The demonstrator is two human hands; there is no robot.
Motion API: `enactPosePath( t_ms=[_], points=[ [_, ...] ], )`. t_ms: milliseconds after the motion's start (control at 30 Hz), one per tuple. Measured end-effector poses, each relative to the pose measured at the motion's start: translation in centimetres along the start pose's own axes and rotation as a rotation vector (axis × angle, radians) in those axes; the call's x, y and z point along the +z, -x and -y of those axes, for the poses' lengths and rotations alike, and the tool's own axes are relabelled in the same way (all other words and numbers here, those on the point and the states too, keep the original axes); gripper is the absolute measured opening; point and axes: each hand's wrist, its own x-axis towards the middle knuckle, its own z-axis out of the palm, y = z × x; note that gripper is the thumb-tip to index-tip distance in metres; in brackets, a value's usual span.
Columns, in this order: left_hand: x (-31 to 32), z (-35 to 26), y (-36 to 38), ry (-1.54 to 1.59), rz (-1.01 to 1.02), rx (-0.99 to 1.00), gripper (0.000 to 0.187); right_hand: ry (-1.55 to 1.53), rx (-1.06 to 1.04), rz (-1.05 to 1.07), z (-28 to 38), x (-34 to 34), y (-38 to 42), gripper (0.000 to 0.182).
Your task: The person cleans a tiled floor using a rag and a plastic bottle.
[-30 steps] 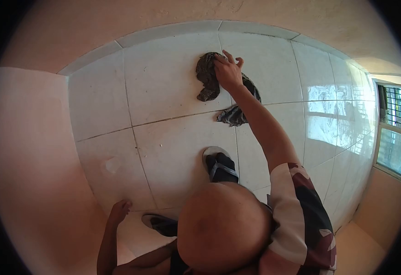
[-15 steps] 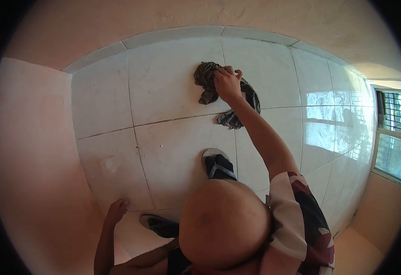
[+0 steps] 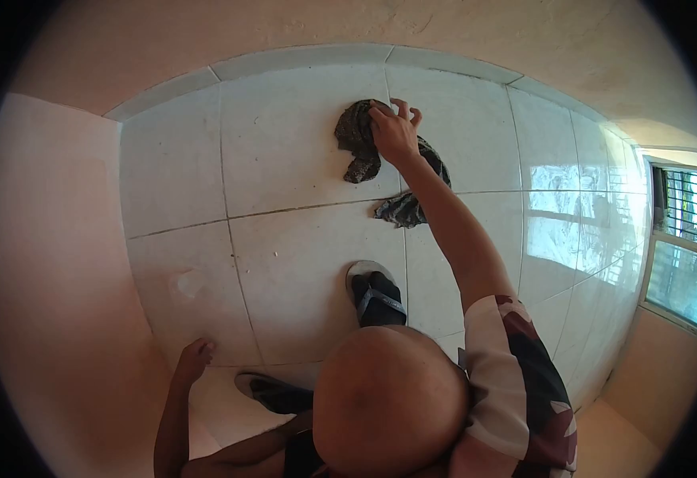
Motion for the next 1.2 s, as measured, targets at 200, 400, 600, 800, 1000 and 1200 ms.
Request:
enactPosePath(
  t_ms=[200,400,600,800,1000,1200],
  points=[
    [-1.1,-1.8,-0.1,-0.008,-0.004,-0.006,0.029,-0.038,0.080,0.090,1.2,-1.1,2.2,0.028],
    [-0.8,-1.7,-0.6,-0.074,0.003,0.000,0.033,-0.041,0.081,0.017,0.4,0.2,0.0,0.029],
    [-0.3,0.2,-2.0,0.017,-0.012,0.053,0.028,-0.026,0.082,0.149,0.4,-1.2,1.3,0.035],
    [-0.9,-1.0,-2.1,-0.041,0.010,0.032,0.026,-0.082,0.141,0.146,1.0,-1.0,1.5,0.039],
    [-0.2,-0.4,-2.5,-0.002,-0.003,0.046,0.026,-0.025,0.071,0.086,-0.3,-0.8,-0.6,0.041],
    [-1.0,-0.8,-3.3,0.099,0.020,0.045,0.029,-0.053,0.124,0.152,0.9,-1.2,1.8,0.044]
  ],
)
